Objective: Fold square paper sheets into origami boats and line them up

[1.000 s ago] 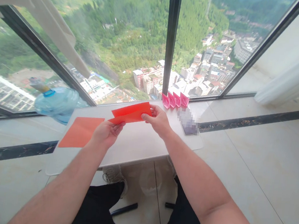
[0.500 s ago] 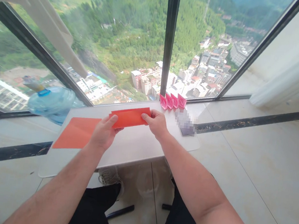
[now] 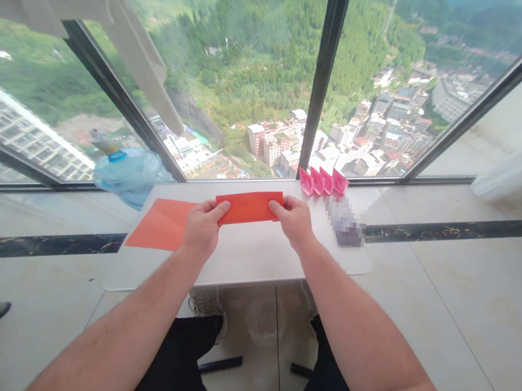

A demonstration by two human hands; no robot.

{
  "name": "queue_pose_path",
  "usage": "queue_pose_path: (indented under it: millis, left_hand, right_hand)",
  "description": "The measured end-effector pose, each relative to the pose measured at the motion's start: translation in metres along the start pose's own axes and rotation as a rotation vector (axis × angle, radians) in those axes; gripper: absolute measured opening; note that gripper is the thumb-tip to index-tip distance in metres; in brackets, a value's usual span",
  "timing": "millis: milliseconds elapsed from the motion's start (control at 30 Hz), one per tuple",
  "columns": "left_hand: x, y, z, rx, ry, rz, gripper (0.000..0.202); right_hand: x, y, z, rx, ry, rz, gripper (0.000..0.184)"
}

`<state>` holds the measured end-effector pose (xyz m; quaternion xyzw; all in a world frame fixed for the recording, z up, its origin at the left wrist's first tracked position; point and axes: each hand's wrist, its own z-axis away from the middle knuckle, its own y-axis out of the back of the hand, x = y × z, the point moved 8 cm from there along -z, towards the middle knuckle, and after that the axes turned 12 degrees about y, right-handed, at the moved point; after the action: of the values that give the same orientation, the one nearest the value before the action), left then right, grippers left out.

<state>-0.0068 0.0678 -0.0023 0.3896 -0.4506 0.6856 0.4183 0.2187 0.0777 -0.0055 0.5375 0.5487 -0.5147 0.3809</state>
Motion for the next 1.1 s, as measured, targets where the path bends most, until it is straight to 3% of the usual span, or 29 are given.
queue_pose_path:
  millis: [367,1100]
  left_hand:
    - [0.0036,0.0043,0.0008,0.048,-0.064,-0.053,0.024]
    - [0.0053,0.0070,0.0020,0.098,-0.059,-0.122,0.031]
  right_hand:
    - [0.0025,0.0003,0.0013,0.002,-0.006,0.040,0.031]
    - [0.0030,0.0012,0.0026,0.018,-0.006,0.030,0.033]
